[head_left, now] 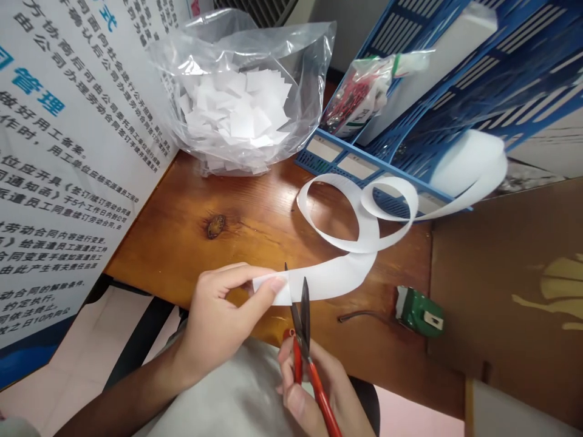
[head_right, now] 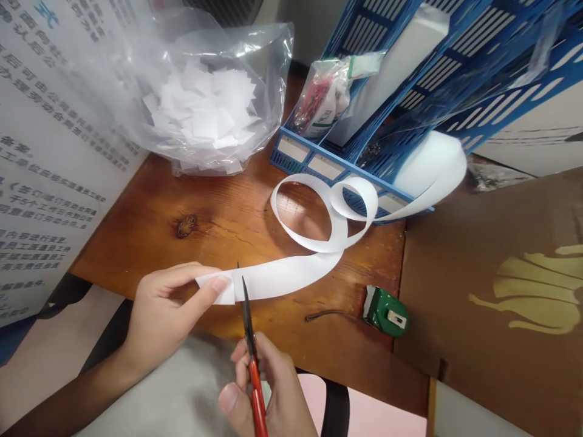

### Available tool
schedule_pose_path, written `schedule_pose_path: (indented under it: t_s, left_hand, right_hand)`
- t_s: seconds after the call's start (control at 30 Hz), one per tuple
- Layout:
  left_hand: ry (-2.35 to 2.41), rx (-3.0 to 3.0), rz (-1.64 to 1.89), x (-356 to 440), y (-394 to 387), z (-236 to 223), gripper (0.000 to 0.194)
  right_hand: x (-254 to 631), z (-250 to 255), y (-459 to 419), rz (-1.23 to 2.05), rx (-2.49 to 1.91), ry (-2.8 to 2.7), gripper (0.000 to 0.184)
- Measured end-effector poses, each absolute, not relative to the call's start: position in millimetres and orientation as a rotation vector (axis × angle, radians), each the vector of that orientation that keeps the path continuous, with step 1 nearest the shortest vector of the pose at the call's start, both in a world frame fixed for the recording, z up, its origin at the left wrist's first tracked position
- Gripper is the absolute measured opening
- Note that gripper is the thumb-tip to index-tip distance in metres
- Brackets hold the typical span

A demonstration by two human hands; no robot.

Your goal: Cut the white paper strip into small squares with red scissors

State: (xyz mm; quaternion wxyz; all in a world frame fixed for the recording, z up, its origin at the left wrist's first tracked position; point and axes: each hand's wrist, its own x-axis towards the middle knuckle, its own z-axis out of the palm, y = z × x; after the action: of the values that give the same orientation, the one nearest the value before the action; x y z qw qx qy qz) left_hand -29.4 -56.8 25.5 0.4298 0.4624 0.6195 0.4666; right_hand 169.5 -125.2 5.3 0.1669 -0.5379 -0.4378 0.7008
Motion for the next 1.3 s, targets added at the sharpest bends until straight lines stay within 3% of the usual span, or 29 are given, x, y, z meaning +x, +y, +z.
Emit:
schedule_pose_path:
  t_s: [0.8, 1.3]
  left_hand:
    - [1.654, 1.471, 1.262, -27, -59, 21, 0.008]
    - [1.637, 1.479, 1.324, -26, -57, 17, 0.009]
  right_hand:
    - [140, 17, -108, 1.811, -1.518, -1.164, 0.054]
    - [148, 12, -107, 1.959, -1.497, -1.153, 0.055]
